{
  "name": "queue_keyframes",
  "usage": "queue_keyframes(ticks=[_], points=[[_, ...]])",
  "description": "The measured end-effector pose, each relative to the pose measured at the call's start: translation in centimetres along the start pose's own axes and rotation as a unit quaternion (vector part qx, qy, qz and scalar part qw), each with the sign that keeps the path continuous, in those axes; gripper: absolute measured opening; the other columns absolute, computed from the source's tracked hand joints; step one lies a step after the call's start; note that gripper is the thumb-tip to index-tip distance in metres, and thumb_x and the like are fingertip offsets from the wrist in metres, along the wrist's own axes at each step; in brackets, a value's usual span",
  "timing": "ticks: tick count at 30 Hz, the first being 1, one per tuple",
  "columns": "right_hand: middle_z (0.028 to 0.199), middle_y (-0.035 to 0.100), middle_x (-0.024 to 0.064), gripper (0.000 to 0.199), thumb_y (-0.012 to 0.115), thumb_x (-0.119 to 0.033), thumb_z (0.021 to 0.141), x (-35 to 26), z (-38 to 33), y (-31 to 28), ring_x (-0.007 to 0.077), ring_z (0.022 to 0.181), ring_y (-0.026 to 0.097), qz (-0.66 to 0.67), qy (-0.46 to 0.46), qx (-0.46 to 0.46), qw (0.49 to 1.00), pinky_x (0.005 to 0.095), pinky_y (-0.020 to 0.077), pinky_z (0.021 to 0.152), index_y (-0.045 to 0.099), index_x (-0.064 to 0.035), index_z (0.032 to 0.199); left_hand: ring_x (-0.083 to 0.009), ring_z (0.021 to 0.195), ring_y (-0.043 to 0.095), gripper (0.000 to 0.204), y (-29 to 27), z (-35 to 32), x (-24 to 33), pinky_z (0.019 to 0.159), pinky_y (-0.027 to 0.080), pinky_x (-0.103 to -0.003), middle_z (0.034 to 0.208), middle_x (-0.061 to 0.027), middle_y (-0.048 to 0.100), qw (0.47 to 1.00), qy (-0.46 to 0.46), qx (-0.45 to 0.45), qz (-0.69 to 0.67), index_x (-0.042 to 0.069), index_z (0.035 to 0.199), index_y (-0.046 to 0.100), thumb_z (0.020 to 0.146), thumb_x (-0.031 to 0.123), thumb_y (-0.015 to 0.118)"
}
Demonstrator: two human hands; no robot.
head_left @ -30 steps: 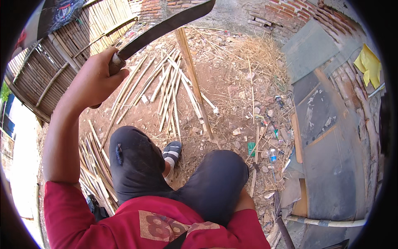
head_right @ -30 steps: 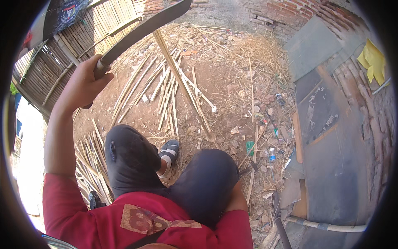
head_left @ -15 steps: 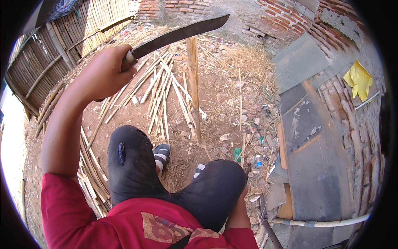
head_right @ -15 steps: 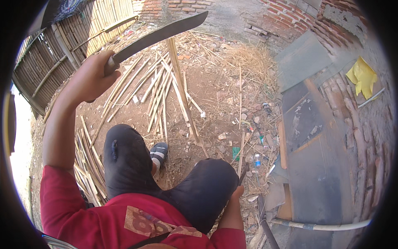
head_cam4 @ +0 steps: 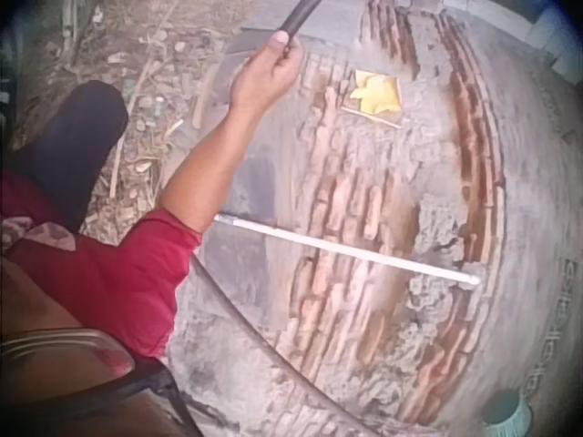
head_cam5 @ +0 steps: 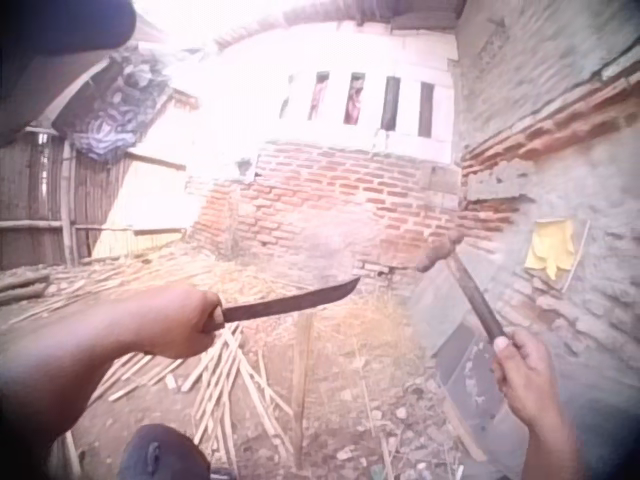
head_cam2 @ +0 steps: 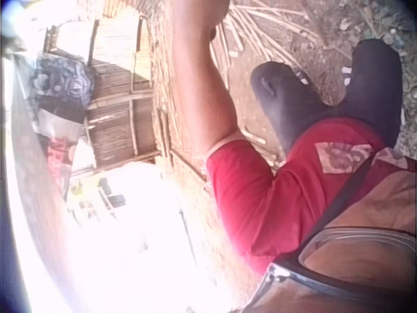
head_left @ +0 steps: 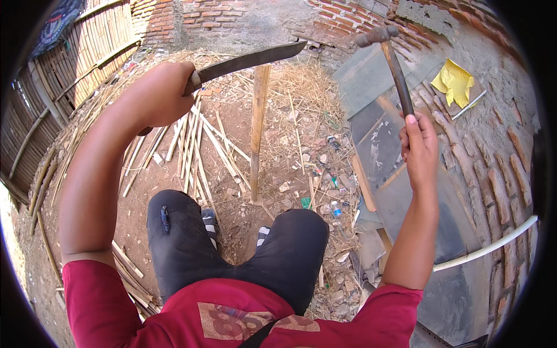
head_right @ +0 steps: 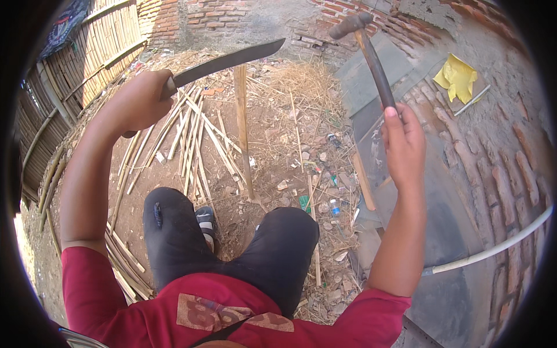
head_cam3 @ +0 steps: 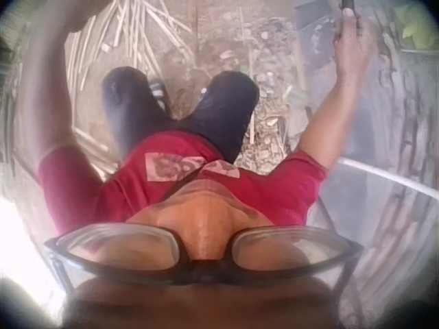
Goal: The person strips bark from a bamboo pole and shapes it using a machete, then uses a hammer to drive the machete into a thicker bamboo piece to split or notch it.
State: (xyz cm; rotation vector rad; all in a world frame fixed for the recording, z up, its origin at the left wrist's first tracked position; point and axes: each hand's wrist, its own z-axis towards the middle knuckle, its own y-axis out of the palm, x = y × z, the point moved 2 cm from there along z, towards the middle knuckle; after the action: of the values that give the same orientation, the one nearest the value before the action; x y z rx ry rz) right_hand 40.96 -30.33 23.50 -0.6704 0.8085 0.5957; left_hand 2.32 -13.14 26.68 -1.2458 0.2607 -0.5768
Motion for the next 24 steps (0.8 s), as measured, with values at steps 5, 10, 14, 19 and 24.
queue_keyframes(ticks=[5, 10, 14, 19, 24], points=[[0.070, 0.048, -0.0037, 0.040, 0.057, -0.036, 0.107, -4.4, 2.2, 2.7, 0.0053, 0.064, 0.044, -0.043, -0.102, -0.005, 0.994, 0.0248, 0.0347, 0.057, 0.064, 0.0000, 0.120, -0.0361, 0.083, 0.071, 0.021, -1.4, -0.9, 0.4, 0.078, 0.055, -0.044, 0.086, -0.0208, 0.070, 0.999, -0.031, -0.017, -0.031, -0.005, 0.104, 0.065, 0.085, 0.004, 0.061], [0.070, 0.055, -0.0002, 0.041, 0.058, -0.040, 0.104, -3.8, 2.3, 5.6, 0.0114, 0.066, 0.052, -0.241, -0.060, -0.101, 0.963, 0.0310, 0.0419, 0.062, 0.068, -0.0016, 0.114, -0.0386, 0.094, 0.071, 0.021, -1.0, -0.8, -1.1, 0.085, 0.055, -0.045, 0.094, -0.0227, 0.072, 0.999, -0.025, -0.017, -0.029, -0.001, 0.103, 0.069, 0.083, 0.004, 0.064], [0.068, 0.055, -0.0021, 0.042, 0.058, -0.042, 0.104, -4.8, 2.9, 5.4, 0.0088, 0.065, 0.052, -0.130, -0.008, -0.063, 0.990, 0.0296, 0.0395, 0.060, 0.069, -0.0020, 0.111, -0.0383, 0.092, 0.071, 0.021, -0.8, -0.8, -2.0, 0.085, 0.055, -0.045, 0.093, -0.0220, 0.072, 0.999, -0.021, -0.015, -0.019, -0.001, 0.102, 0.069, 0.082, 0.005, 0.065], [0.070, 0.054, -0.0035, 0.044, 0.057, -0.045, 0.104, -5.7, 3.9, 6.3, 0.0065, 0.065, 0.049, -0.167, -0.089, -0.032, 0.981, 0.0280, 0.0376, 0.059, 0.070, -0.0025, 0.109, -0.0398, 0.091, 0.071, 0.019, -0.4, -0.3, -1.3, 0.083, 0.056, -0.045, 0.091, -0.0227, 0.072, 0.999, -0.016, -0.031, -0.011, -0.002, 0.099, 0.069, 0.081, 0.005, 0.065], [0.071, 0.056, -0.0009, 0.046, 0.056, -0.044, 0.105, -6.0, 4.1, 6.8, 0.0088, 0.066, 0.050, -0.251, -0.109, -0.057, 0.960, 0.0279, 0.0398, 0.061, 0.069, -0.0009, 0.111, -0.0396, 0.082, 0.069, 0.016, 0.9, -0.3, -1.4, 0.078, 0.054, -0.046, 0.082, -0.0216, 0.069, 0.999, 0.027, -0.015, -0.025, -0.003, 0.096, 0.064, 0.081, 0.003, 0.061]])
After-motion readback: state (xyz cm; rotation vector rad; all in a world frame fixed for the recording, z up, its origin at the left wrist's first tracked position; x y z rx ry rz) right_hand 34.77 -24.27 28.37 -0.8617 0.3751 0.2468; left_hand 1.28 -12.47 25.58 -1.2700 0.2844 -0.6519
